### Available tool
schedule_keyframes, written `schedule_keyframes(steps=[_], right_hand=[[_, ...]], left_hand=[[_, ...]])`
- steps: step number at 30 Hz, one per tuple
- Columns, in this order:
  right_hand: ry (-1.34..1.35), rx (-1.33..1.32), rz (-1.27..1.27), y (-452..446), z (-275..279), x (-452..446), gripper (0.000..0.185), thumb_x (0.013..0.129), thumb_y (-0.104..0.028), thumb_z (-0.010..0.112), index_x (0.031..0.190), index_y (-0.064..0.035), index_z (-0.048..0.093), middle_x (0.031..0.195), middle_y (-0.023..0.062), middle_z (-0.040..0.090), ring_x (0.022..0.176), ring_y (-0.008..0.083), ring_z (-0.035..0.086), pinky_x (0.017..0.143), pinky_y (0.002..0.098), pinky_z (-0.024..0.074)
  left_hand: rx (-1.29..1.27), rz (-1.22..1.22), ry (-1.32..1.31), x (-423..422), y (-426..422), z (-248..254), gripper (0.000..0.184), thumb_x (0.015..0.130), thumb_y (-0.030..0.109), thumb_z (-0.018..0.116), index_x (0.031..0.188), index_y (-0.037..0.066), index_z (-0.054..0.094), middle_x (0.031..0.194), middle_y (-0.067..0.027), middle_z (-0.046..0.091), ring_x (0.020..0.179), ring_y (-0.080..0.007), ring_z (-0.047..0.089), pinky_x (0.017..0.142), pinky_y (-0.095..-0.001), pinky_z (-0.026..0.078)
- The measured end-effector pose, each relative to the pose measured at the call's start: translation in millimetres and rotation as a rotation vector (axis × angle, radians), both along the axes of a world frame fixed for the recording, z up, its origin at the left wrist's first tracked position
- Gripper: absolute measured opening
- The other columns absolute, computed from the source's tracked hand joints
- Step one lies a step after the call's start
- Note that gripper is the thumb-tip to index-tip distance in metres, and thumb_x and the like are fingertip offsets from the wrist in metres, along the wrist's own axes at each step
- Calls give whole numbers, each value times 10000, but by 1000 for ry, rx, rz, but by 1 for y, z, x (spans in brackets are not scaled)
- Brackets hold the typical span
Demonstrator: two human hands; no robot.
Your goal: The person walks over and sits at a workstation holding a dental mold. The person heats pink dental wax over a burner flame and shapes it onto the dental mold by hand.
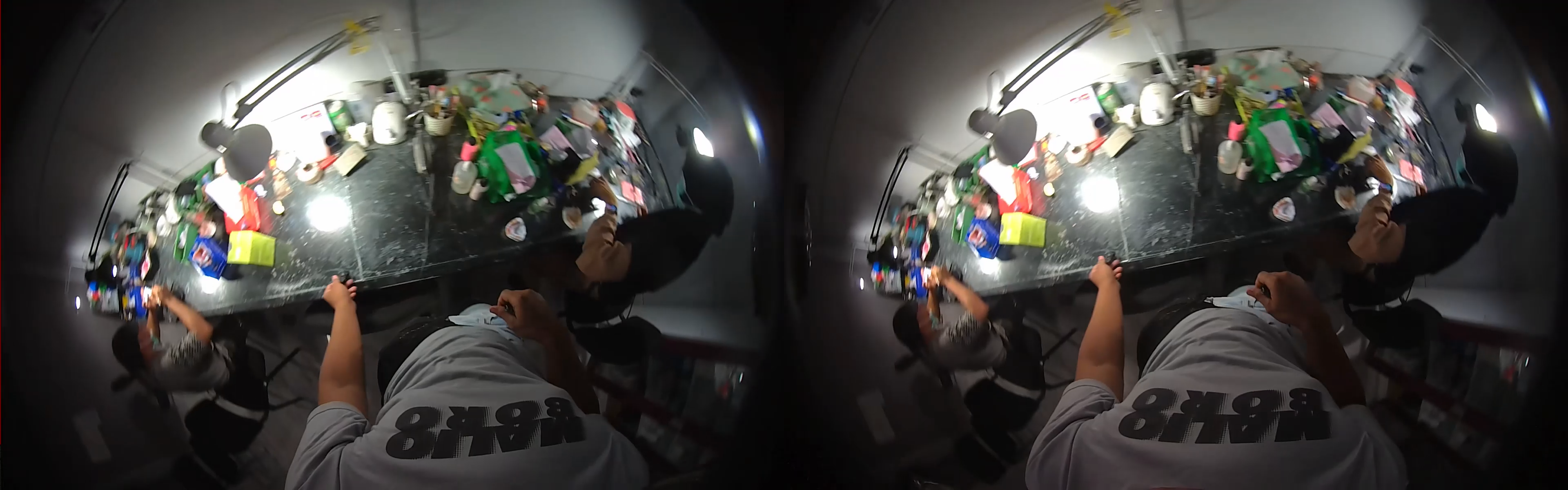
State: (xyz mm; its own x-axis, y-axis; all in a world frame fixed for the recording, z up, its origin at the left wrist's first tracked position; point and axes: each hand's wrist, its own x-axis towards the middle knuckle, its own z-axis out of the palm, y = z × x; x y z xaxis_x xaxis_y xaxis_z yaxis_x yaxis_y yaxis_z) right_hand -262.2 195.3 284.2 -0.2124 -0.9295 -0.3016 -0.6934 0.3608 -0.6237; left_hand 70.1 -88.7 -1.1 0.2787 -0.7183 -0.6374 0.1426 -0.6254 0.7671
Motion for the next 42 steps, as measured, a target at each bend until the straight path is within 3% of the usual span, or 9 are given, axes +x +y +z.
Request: schedule_keyframes(steps=[6, 11, 16, 19, 28, 32, 34, 36, 42], right_hand=[[-146, 54, -255, 13, 16, -31, 294, 855, -268, 719, 795, -2, 608, 686, 140, 638, 674, 272, 663, 630, 399, 478], [-104, -71, -365, 15, -91, -79, 308, 832, -293, 747, 809, -6, 637, 676, 134, 637, 645, 205, 646, 604, 355, 473], [-553, 216, -873, 7, -206, -145, 307, 872, -360, 699, 948, -62, 693, 812, 63, 693, 577, 116, 570, 483, 288, 419], [-764, 157, -1118, -14, -220, -166, 460, 878, -383, 690, 1189, -54, 606, 893, 73, 676, 454, 113, 495, 358, 250, 332], [-484, -10, -1176, -69, -317, -195, 324, 658, -289, 862, 750, -66, 647, 548, 11, 479, 417, 113, 451, 376, 258, 323], [-270, -32, -1040, -84, -386, -222, 359, 774, -402, 723, 641, -121, 542, 499, -2, 384, 338, 133, 355, 333, 304, 260], [-399, 69, -1114, -88, -356, -209, 337, 821, -375, 670, 643, -130, 522, 486, 2, 376, 322, 132, 358, 311, 300, 246], [-455, 52, -1008, -79, -350, -208, 317, 806, -357, 671, 635, -149, 505, 471, 6, 380, 308, 141, 356, 302, 289, 263], [-683, 138, -895, -65, -352, -210, 239, 800, -375, 665, 816, -145, 601, 582, -1, 457, 402, 112, 403, 349, 247, 284]], left_hand=[[-96, 20, 132, -20, -87, 23, 317, 973, 278, 541, 1132, 14, 472, 892, -189, 639, 517, -262, 614, 363, -327, 459], [-141, 39, 15, -73, -83, 71, 830, 886, 122, 651, 1513, 143, 108, 1265, -212, 486, 642, -193, 548, 546, -320, 502], [-176, -258, 158, -77, -16, 31, 827, 871, 0, 636, 1514, 106, 127, 1420, -187, 414, 665, -150, 556, 545, -253, 480], [-258, -438, -28, -59, 32, 41, 785, 888, 17, 629, 1515, 99, 163, 1369, -199, 475, 706, -140, 605, 532, -236, 475], [-87, -117, -71, 146, 186, 36, 629, 881, 115, 655, 1414, 53, 327, 937, -87, 665, 667, -125, 651, 487, -245, 502], [-33, -179, -989, 251, 339, -55, 484, 824, 188, 699, 1253, 21, 548, 1101, -163, 632, 888, -257, 659, 698, -358, 558], [364, 387, -345, 238, 405, -10, 385, 856, 160, 653, 1215, 45, 577, 1083, -159, 634, 970, -293, 632, 794, -406, 542], [389, -26, -636, 258, 498, -52, 234, 873, 187, 614, 1058, 46, 635, 961, -140, 648, 868, -285, 650, 708, -436, 558], [546, 696, -120, 179, 645, -15, 277, 908, 207, 561, 1039, -36, 587, 843, -156, 675, 671, -311, 656, 562, -428, 540]])
